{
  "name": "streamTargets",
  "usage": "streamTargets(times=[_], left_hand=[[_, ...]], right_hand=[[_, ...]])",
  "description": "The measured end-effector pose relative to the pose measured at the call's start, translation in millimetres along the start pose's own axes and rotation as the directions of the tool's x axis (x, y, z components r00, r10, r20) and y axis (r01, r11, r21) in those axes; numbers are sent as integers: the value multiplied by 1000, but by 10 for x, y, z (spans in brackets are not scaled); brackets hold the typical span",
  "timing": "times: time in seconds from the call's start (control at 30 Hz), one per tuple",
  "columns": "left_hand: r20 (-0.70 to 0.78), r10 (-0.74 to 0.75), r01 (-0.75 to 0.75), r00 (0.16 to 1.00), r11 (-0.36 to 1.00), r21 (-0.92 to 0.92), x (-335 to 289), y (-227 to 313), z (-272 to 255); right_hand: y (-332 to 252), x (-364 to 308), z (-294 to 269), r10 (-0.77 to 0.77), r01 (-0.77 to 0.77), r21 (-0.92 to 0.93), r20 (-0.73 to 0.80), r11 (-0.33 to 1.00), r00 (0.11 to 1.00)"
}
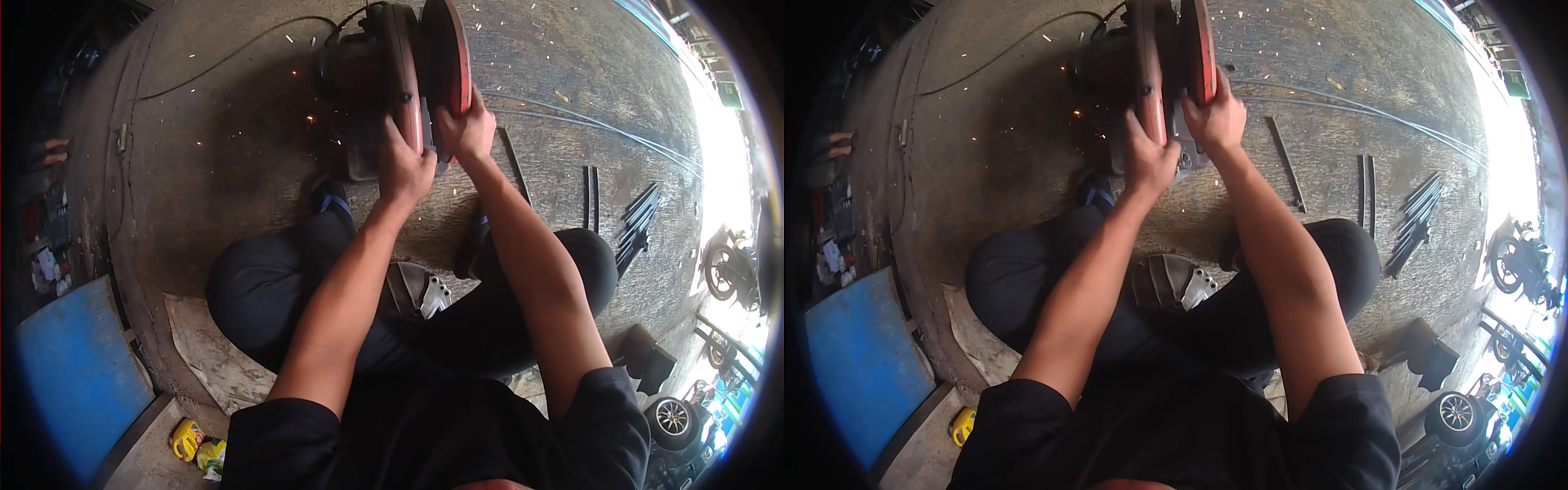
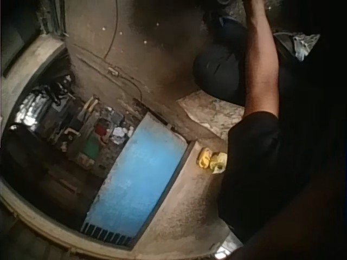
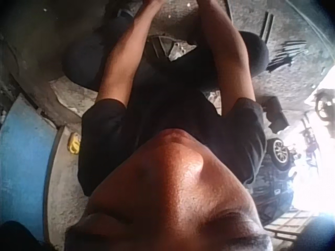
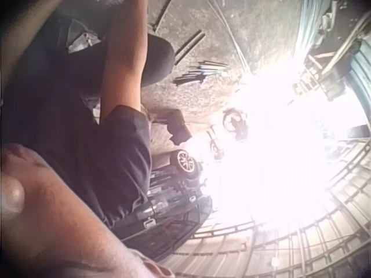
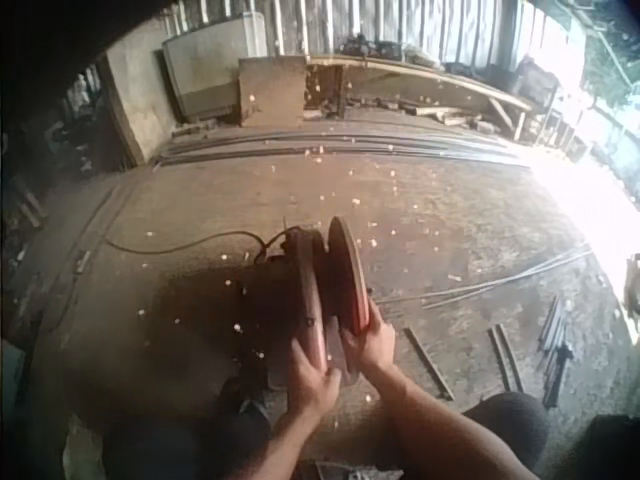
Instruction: Measure and cut thin metal rods using a benchtop abrasive chop saw.
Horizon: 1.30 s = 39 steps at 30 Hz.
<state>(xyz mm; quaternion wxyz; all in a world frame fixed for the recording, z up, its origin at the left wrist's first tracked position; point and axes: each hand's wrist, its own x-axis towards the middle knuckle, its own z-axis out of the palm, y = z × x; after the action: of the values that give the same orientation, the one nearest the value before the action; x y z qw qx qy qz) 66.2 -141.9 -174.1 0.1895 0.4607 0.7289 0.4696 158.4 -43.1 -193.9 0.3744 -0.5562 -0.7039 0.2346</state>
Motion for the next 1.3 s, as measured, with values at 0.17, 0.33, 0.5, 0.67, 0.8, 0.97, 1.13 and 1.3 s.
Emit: streamTargets(times=[0.17,0.33,0.5,0.67,0.8,0.97,1.13,1.3], left_hand=[[24,4,-4,1000,1000,17,420,412,-190],[159,-128,126,979,992,22,1044,981,-482],[173,-221,218,960,975,36,1412,1242,-574],[124,-193,197,973,980,-21,1324,1171,-546],[270,-173,187,947,982,-29,1171,1154,-606],[102,-151,153,983,988,-14,1083,1123,-497],[294,-205,229,933,972,-50,1073,852,-448],[193,-98,135,976,973,-188,826,607,-313]], right_hand=[[-249,477,-186,83,-74,-101,96,992,992],[-548,1099,-389,42,-3,-224,170,975,984],[-786,1389,-448,-41,88,-275,171,957,984],[-620,1375,-385,5,23,-199,138,980,990],[-170,857,-318,250,-132,808,-20,574,968],[117,-713,362,937,-430,903,164,-16,309],[-206,-1361,1092,657,-609,776,548,-166,518],[-363,-1492,1169,592,-695,683,662,-225,459]])
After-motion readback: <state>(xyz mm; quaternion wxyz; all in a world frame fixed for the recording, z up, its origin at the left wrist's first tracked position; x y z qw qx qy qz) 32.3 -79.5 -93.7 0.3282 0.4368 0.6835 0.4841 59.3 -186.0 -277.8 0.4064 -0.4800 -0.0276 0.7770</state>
